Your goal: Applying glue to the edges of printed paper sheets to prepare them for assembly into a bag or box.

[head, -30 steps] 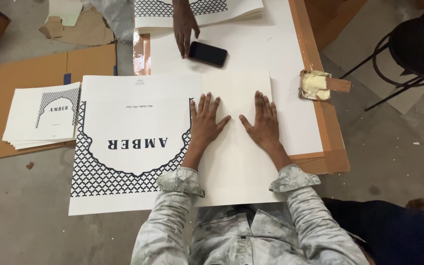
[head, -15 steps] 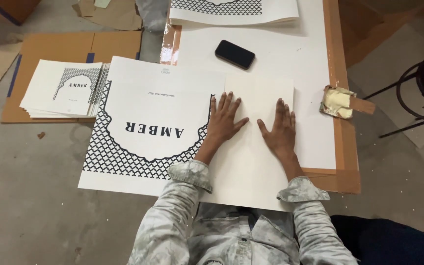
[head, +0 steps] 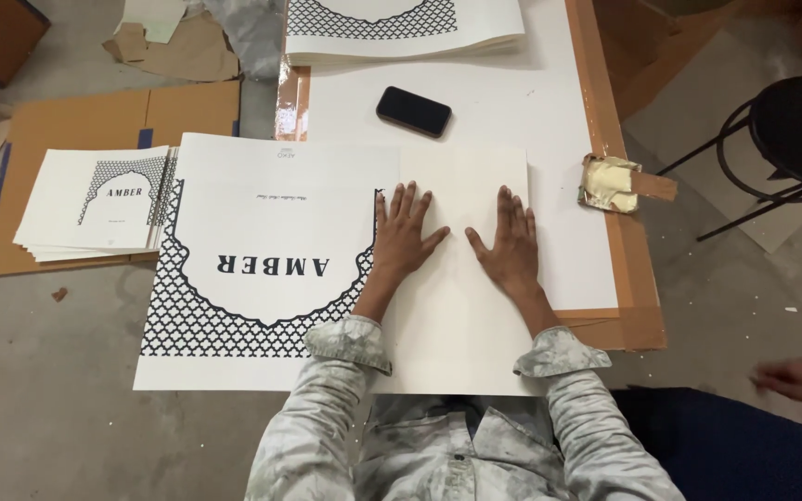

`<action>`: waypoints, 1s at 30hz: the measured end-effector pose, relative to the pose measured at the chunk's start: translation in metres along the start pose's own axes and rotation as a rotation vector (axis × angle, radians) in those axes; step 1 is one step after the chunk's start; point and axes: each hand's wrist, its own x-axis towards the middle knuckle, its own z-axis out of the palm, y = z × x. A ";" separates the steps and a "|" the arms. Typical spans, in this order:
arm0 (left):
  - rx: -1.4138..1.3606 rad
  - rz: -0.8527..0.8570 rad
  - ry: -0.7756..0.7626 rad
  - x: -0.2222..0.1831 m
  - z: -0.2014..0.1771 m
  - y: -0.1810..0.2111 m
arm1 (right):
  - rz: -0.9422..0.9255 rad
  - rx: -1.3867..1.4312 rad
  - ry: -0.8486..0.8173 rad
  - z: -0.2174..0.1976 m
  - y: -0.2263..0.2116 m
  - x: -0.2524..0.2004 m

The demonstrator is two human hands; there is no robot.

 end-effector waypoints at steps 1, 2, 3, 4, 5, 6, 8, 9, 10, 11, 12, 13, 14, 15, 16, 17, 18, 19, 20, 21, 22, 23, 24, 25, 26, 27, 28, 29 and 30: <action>-0.002 -0.001 0.002 0.000 0.000 0.000 | -0.002 -0.002 0.000 -0.002 -0.003 0.000; 0.004 -0.002 -0.001 0.000 0.000 -0.001 | 0.022 0.016 -0.013 -0.004 -0.005 0.000; 0.005 -0.003 -0.003 0.000 0.001 0.001 | 0.046 0.030 -0.028 -0.007 -0.006 -0.001; -0.001 -0.004 0.000 0.000 0.003 0.000 | 0.044 0.023 -0.028 -0.009 -0.006 -0.001; -0.001 0.006 0.016 0.000 0.005 -0.001 | 0.056 0.038 -0.028 -0.010 -0.007 -0.001; 0.000 0.016 0.032 0.000 0.006 -0.002 | 0.068 0.052 -0.028 -0.011 -0.009 -0.002; 0.006 0.008 0.024 -0.001 0.005 -0.001 | 0.073 0.049 -0.038 -0.012 -0.009 0.000; 0.009 0.003 0.016 0.000 0.003 -0.001 | 0.079 0.043 -0.046 -0.012 -0.010 0.001; 0.019 0.002 0.015 0.000 0.000 -0.001 | 0.078 0.052 -0.045 -0.011 -0.010 0.001; 0.018 0.001 0.007 0.000 -0.001 0.000 | 0.058 0.055 -0.037 -0.012 -0.010 0.001; 0.016 -0.001 -0.001 0.000 -0.002 0.001 | 0.037 0.058 -0.029 -0.012 -0.009 0.001; 0.018 0.000 -0.001 0.000 -0.002 0.000 | 0.039 0.059 -0.028 -0.012 -0.009 0.001; 0.021 0.001 -0.003 0.000 -0.001 0.000 | 0.039 0.056 -0.020 -0.011 -0.009 0.000; 0.022 0.001 -0.005 0.000 0.000 0.000 | 0.039 0.051 -0.013 -0.011 -0.009 0.000; 0.022 0.003 -0.005 0.001 0.000 -0.001 | 0.041 0.050 -0.012 -0.011 -0.009 0.000; 0.004 0.015 0.027 0.001 0.001 -0.001 | 0.038 0.054 -0.014 -0.012 -0.009 0.000; -0.014 0.028 0.060 0.001 0.001 -0.002 | 0.036 0.058 -0.016 -0.013 -0.009 -0.001; -0.013 0.026 0.061 0.000 -0.006 0.002 | 0.034 0.058 -0.016 -0.014 -0.010 -0.001; -0.128 0.014 0.125 -0.001 -0.013 0.006 | 0.045 0.054 -0.024 -0.015 -0.011 -0.001; -0.245 0.004 0.191 0.000 -0.019 0.010 | 0.056 0.049 -0.029 -0.017 -0.012 -0.001; -0.245 0.003 0.193 -0.005 -0.037 0.025 | 0.054 0.048 -0.028 -0.015 -0.011 0.000; -0.467 0.098 0.264 -0.010 -0.054 0.040 | 0.060 0.048 -0.039 -0.014 -0.010 0.000; -0.690 0.194 0.334 -0.014 -0.071 0.054 | 0.066 0.048 -0.050 -0.012 -0.008 0.001; -0.695 0.194 0.325 -0.021 -0.112 0.077 | 0.075 0.048 -0.054 -0.002 0.001 0.001; -0.918 0.382 0.250 -0.033 -0.154 0.099 | -0.009 -0.067 -0.020 0.009 0.011 0.002; -1.146 0.565 0.170 -0.051 -0.196 0.119 | -0.096 -0.186 0.007 0.018 0.022 0.000; -1.157 0.558 0.165 -0.063 -0.218 0.143 | -0.091 -0.191 -0.003 0.007 0.010 -0.003; -1.580 0.751 0.021 -0.073 -0.240 0.167 | -0.008 -0.061 -0.024 -0.006 -0.002 -0.002; -2.000 0.944 -0.141 -0.083 -0.264 0.191 | 0.077 0.069 -0.045 -0.019 -0.015 -0.001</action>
